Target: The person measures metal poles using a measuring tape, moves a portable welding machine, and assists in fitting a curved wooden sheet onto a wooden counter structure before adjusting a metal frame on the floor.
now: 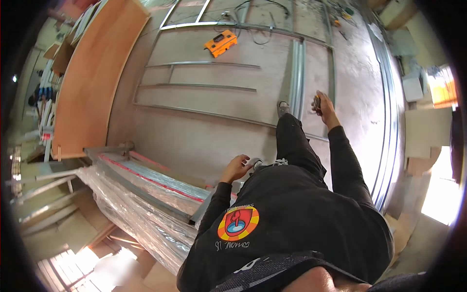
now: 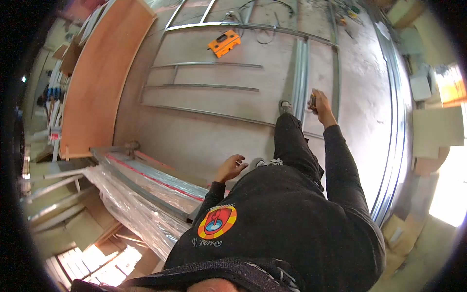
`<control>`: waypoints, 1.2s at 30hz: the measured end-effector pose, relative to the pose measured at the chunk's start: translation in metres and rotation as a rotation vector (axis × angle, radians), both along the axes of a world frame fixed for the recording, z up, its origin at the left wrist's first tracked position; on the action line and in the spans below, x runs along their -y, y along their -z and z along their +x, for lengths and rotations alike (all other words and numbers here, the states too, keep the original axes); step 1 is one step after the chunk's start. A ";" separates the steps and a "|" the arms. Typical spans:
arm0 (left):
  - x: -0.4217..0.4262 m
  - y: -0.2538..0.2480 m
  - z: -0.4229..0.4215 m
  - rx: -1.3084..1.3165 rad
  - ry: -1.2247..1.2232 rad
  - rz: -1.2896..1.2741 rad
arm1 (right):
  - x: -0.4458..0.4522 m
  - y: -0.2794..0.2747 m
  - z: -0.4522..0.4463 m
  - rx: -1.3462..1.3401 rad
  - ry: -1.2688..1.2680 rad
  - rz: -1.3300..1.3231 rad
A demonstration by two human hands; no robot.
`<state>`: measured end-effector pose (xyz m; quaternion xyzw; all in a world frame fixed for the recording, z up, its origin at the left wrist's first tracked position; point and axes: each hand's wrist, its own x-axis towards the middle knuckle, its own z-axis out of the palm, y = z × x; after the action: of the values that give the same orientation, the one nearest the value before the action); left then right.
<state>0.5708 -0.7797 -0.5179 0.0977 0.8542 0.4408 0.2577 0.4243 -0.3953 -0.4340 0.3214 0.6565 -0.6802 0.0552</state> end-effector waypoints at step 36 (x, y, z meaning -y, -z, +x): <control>0.232 -0.003 -0.117 -0.333 -1.873 -0.385 | 0.289 0.097 -0.255 -0.174 -2.096 0.590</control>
<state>0.4540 -1.0113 -0.5152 -0.6047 0.6690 0.3005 -0.3106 0.1690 -0.6848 -0.5313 -0.4458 0.7432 -0.1316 0.4812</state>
